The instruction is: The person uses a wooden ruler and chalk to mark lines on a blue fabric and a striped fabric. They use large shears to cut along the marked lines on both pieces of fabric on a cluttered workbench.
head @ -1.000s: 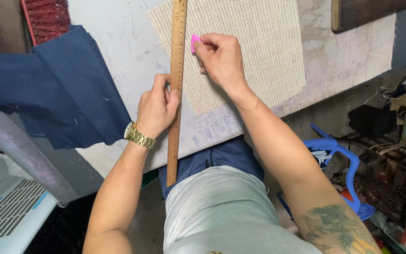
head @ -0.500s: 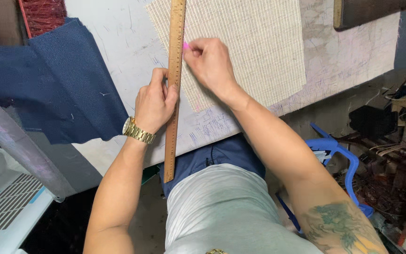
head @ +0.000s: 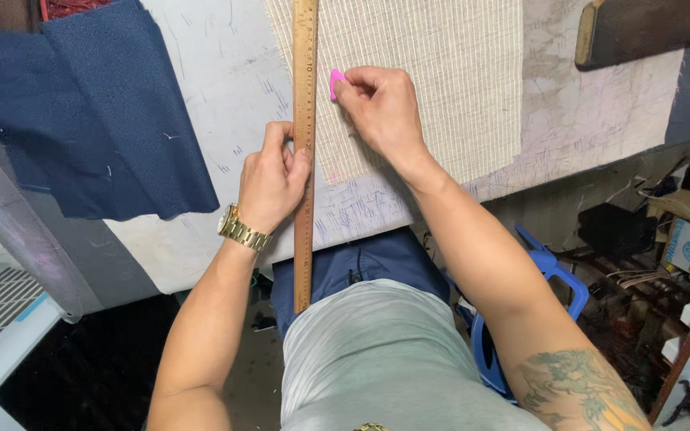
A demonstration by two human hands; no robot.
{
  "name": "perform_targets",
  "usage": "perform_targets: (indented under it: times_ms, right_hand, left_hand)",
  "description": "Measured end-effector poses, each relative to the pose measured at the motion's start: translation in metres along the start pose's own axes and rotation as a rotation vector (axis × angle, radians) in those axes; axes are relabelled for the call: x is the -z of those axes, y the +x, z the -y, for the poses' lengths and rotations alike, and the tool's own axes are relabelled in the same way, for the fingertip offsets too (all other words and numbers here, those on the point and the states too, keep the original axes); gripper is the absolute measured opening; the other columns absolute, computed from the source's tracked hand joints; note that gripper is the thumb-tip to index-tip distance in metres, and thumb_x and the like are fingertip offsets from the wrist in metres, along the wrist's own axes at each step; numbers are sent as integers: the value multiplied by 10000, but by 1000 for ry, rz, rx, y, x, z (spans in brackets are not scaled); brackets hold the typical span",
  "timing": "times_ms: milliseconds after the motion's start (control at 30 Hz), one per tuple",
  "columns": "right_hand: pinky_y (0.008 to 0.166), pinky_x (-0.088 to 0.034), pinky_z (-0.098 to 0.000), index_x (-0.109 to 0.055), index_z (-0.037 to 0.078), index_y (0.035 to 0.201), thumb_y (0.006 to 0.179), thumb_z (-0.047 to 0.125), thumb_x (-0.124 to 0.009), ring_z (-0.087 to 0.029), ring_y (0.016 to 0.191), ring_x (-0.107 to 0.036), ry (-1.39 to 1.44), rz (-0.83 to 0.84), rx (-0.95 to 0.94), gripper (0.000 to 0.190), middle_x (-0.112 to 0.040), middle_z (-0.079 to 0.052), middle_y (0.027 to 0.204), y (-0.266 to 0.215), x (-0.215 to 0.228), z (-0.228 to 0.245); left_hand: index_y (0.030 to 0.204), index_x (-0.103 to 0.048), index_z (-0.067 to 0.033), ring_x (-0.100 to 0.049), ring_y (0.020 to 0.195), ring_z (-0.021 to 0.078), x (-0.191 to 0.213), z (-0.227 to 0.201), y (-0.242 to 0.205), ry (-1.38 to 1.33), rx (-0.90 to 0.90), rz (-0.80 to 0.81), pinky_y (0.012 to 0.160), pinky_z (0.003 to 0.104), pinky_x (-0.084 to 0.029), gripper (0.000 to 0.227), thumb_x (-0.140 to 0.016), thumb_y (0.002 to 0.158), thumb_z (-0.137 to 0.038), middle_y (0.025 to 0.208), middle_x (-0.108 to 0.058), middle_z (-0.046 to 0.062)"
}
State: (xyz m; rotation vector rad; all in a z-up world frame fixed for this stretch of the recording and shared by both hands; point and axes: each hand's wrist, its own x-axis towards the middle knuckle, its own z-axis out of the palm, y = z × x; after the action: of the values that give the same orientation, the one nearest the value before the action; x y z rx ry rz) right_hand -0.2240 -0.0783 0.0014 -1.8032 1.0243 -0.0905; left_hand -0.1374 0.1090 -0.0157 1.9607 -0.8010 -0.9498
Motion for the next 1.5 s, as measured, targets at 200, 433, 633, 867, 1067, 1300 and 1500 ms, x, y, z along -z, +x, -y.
perform_targets:
  times_ms: [200, 433, 633, 867, 1067, 1300, 1500]
  right_hand:
    - [540, -479, -243, -797, 188, 772, 870, 216, -754, -68, 558, -575, -21, -20, 66, 111, -605, 40, 555, 21, -9, -7]
    - [562, -496, -310, -786, 150, 749, 860, 173, -722, -135, 580, -589, -61, -12, 104, 130, -617, -22, 570, 25, -19, -15]
    - [645, -533, -446, -790, 71, 834, 869, 180, -691, -347, 700, -699, -122, 207, 22, 152, -695, -166, 691, -34, -9, -9]
    - [643, -527, -399, -807, 80, 888, 846, 228, -715, -226, 665, -649, -122, 282, -77, 179, -695, -107, 687, -46, 20, -16]
    - [587, -497, -341, -807, 119, 831, 836, 216, -737, -163, 608, -596, -81, 272, 23, 120, -652, -62, 610, -32, 27, -10]
    - [559, -476, -248, -797, 146, 797, 862, 194, -726, -80, 559, -566, 5, 244, 1, 108, -638, 4, 555, -25, 34, 0]
    - [502, -451, -217, -788, 91, 829, 897, 153, -739, -76, 488, -585, 51, 191, 46, 104, -633, -28, 539, -14, 32, -6]
  left_hand:
    - [1183, -530, -81, -649, 527, 300, -2, -2, 2, 31, 4, -18, 543, 405, -488, 235, -612, 964, -72, 556, -600, 67]
    - [1179, -536, -77, -652, 528, 300, -4, -8, 1, 47, 33, -37, 538, 406, -488, 219, -605, 971, -76, 559, -603, 60]
    - [1184, -535, -102, -686, 587, 333, -2, -12, 1, 91, 75, -18, 569, 440, -513, 217, -599, 978, -124, 588, -623, 63]
    - [1184, -543, -135, -704, 627, 347, -5, -12, 1, 128, 146, -6, 596, 463, -523, 235, -607, 962, -181, 608, -643, 53]
    - [1191, -555, -134, -707, 637, 350, -6, -20, -2, 139, 171, -22, 616, 471, -528, 238, -593, 959, -168, 628, -661, 64]
    - [1197, -563, -112, -703, 622, 349, -7, -22, -6, 115, 146, -57, 598, 460, -522, 237, -594, 965, -151, 627, -659, 78]
    - [1212, -582, -69, -634, 520, 244, -21, -12, -33, -37, 142, -103, 543, 360, -491, 234, -585, 978, -64, 564, -613, 45]
